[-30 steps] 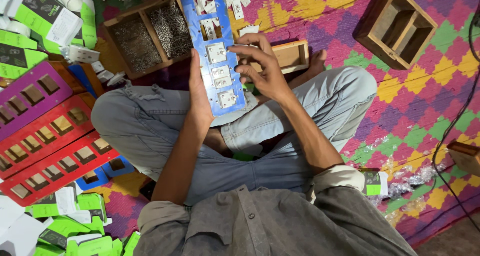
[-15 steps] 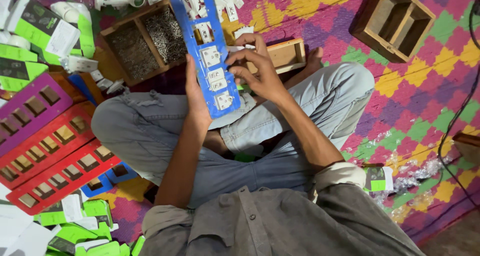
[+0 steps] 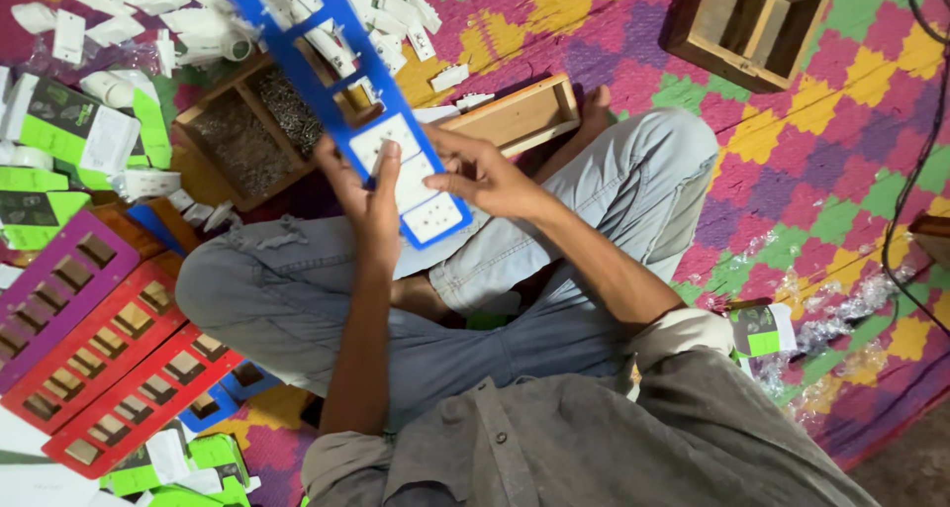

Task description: The person sits on the floor and assembles white plastic electrical socket modules into a blue rectangular frame. They pick up each module, align it into a slot, and press it into place, repeating the process for multiple modules.

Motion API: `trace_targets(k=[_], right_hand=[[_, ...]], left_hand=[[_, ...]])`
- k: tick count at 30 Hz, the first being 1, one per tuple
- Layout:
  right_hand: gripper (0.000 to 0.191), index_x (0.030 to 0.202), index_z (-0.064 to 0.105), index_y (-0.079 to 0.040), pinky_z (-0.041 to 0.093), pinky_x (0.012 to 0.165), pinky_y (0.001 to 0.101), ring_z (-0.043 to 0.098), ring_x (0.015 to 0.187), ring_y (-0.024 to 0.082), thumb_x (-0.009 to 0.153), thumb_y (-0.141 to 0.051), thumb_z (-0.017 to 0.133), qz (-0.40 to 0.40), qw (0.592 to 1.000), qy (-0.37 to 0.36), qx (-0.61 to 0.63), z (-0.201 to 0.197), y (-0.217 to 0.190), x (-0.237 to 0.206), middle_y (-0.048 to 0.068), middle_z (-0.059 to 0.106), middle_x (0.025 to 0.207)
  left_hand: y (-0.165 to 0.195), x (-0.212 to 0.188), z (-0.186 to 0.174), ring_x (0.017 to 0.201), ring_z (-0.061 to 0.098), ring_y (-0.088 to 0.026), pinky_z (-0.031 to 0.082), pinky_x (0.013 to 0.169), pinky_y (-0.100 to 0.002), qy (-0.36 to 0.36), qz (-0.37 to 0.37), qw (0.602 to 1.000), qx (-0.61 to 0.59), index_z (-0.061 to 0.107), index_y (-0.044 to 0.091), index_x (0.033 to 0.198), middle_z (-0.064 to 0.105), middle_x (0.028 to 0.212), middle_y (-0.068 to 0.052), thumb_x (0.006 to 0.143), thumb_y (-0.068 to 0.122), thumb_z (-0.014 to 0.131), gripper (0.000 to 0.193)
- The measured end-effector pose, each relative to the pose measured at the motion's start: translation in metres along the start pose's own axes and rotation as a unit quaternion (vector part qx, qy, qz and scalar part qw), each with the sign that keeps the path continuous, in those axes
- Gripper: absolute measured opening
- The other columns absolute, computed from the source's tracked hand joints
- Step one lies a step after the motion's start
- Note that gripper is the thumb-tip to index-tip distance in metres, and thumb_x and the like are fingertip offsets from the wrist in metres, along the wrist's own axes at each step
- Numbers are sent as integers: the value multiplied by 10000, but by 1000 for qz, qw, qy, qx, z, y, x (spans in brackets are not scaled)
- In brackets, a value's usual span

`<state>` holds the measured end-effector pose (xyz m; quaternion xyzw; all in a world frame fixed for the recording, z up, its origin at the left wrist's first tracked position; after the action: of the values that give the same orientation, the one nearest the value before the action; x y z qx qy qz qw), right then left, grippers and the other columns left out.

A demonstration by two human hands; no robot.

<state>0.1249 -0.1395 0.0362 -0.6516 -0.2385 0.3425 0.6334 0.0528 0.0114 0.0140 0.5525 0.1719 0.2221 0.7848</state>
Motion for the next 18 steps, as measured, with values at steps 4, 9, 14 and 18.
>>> trace_targets(k=[4, 9, 14, 18], right_hand=[[631, 1566, 441, -27, 448, 1031, 364, 522, 1192, 220, 1010, -112, 729, -91, 990, -16, -110, 12, -26, -5, 128, 552, 1302], [287, 1238, 679, -42, 515, 897, 381, 629, 1028, 283, 996, -190, 720, -109, 945, -10, -308, -12, -51, 2, 134, 639, 1097], [135, 964, 742, -51, 526, 762, 499, 660, 915, 376, 956, -182, 707, -51, 813, 59, -577, -102, -38, 64, 176, 694, 971], [135, 1014, 745, -74, 516, 793, 534, 645, 907, 420, 958, -196, 737, 25, 793, 82, -603, -153, -13, 118, 187, 683, 986]], left_hand=[[12, 1, -4, 1046, 616, -123, 519, 946, -279, 16, -13, 997, 70, 581, -19, 1308, 654, 1191, -78, 1048, 66, 652, 282], [11, -1, -4, 985, 624, -99, 527, 902, -260, 30, -31, 998, 51, 628, -21, 1250, 684, 1108, -50, 1054, 82, 666, 225], [-5, -1, -3, 982, 627, -83, 524, 893, -242, 40, -52, 998, 16, 625, -24, 1259, 692, 1108, -40, 1038, 103, 690, 263], [-15, -2, -4, 964, 647, -88, 545, 873, -249, 48, -75, 994, 57, 618, -17, 1248, 696, 1081, -40, 1005, 122, 713, 296]])
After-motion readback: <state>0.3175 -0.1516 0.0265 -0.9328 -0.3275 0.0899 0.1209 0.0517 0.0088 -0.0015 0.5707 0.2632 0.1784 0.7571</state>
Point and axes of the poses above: each hand's wrist, its own x-axis towards the middle knuckle, its own z-axis out of the palm, y = z × x, the point moved 4 cm from there along x, towards the middle knuckle
